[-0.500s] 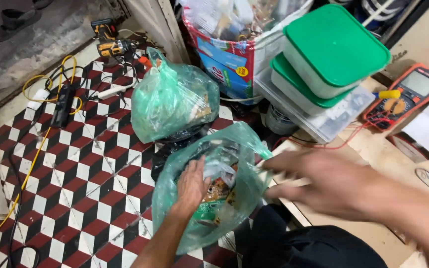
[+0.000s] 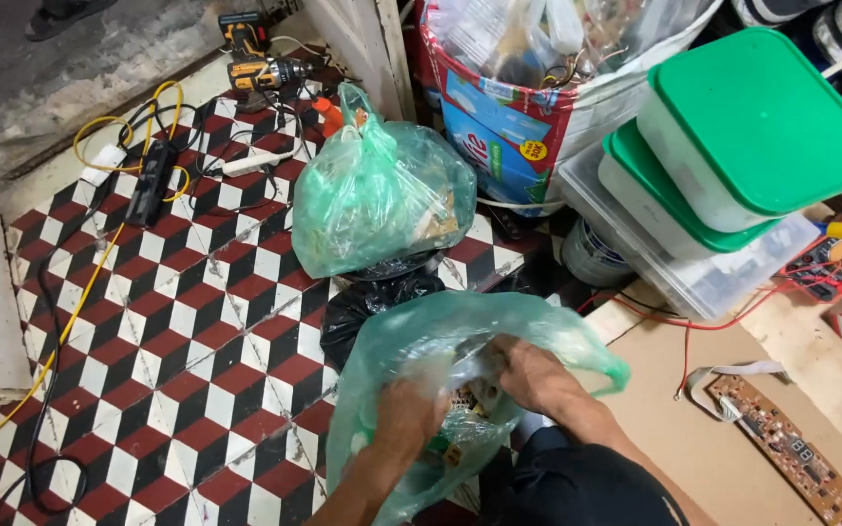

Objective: Sorting and inspecting various electronic circuit boards from a storage bag onto a workspace.

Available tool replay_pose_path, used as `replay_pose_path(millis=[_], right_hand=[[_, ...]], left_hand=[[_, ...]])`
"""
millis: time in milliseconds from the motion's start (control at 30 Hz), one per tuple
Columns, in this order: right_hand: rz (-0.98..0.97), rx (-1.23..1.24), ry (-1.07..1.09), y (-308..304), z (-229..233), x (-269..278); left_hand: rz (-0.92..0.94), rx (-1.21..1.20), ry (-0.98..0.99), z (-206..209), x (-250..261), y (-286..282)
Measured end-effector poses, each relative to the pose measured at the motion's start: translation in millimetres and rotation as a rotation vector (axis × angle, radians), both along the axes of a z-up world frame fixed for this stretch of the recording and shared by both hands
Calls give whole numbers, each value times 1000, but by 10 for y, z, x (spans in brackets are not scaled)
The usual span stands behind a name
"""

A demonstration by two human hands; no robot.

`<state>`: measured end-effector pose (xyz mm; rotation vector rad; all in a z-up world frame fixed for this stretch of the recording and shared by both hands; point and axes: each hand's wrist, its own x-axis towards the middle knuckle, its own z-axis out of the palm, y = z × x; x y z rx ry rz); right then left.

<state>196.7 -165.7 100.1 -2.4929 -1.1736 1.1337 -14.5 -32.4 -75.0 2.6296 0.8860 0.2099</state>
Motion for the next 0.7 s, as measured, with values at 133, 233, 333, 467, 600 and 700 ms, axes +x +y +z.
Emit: replay_pose_path(millis=[133, 233, 333, 467, 600, 700], right_hand=[[-89, 90, -14, -98, -184, 15], [-92, 111, 32, -205, -266, -22], [-126, 46, 137, -256, -236, -15], [-206, 2, 183, -147, 181, -45], [-304, 73, 231, -164, 500, -283], [-277, 177, 390, -314, 49, -286]], left_hand=[[-34, -415, 561, 571, 12, -37], [73, -512, 446, 24, -126, 87], [67, -530, 441, 132, -37, 368], [74, -559, 430, 347, 78, 877], [84, -588, 414, 441, 118, 1090], [92, -607, 398, 370, -46, 1033]])
